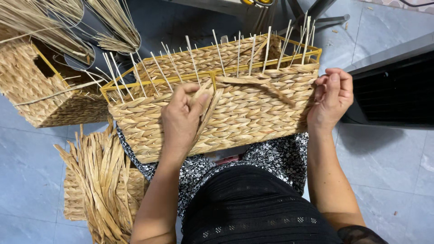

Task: The person sits on the floor with a water hyacinth basket on their lap and weaves flat straw strands around the basket's rim, wrapping and tucking them between the woven wall and the yellow metal frame. They use scissors to trim excess strand ends, then continue weaving new strands along the rim.

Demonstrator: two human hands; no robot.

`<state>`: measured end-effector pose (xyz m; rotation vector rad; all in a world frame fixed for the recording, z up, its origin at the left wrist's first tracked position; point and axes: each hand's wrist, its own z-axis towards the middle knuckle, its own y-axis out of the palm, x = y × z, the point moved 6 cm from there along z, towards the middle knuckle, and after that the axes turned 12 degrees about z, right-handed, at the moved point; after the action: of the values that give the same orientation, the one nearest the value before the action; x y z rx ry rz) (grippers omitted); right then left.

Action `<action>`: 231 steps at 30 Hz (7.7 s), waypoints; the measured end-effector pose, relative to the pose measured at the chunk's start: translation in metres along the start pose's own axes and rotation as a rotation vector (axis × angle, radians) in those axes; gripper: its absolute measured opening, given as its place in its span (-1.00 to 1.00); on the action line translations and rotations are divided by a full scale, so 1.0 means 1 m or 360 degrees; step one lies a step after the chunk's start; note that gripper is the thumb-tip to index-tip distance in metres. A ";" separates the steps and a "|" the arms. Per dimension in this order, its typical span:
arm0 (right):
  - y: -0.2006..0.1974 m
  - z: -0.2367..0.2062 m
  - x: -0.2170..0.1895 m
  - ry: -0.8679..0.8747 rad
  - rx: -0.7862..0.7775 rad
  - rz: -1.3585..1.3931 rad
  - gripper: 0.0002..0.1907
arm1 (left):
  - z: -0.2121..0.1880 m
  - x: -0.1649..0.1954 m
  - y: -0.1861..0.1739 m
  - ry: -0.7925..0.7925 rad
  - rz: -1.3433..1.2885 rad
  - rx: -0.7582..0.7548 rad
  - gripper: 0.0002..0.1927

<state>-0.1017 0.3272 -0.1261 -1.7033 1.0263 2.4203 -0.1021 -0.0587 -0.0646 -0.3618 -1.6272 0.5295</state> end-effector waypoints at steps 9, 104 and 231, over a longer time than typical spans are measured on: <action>-0.001 0.000 0.002 -0.0002 -0.0046 0.0017 -0.86 | -0.001 -0.028 -0.018 -0.0374 -0.1035 0.0230 -0.88; 0.235 -0.056 0.001 0.0397 -0.1519 -0.1168 -0.95 | 0.032 0.036 -0.015 0.0332 0.0220 -0.0438 -0.83; 0.275 -0.088 0.007 -0.0056 -0.1539 -0.1206 -0.94 | -0.026 0.019 -0.088 0.0741 0.1274 0.0315 -0.84</action>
<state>-0.1307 0.0635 -0.0115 -1.6882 -0.8478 2.4163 -0.0727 -0.1189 0.0004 -0.9226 -0.9251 1.1021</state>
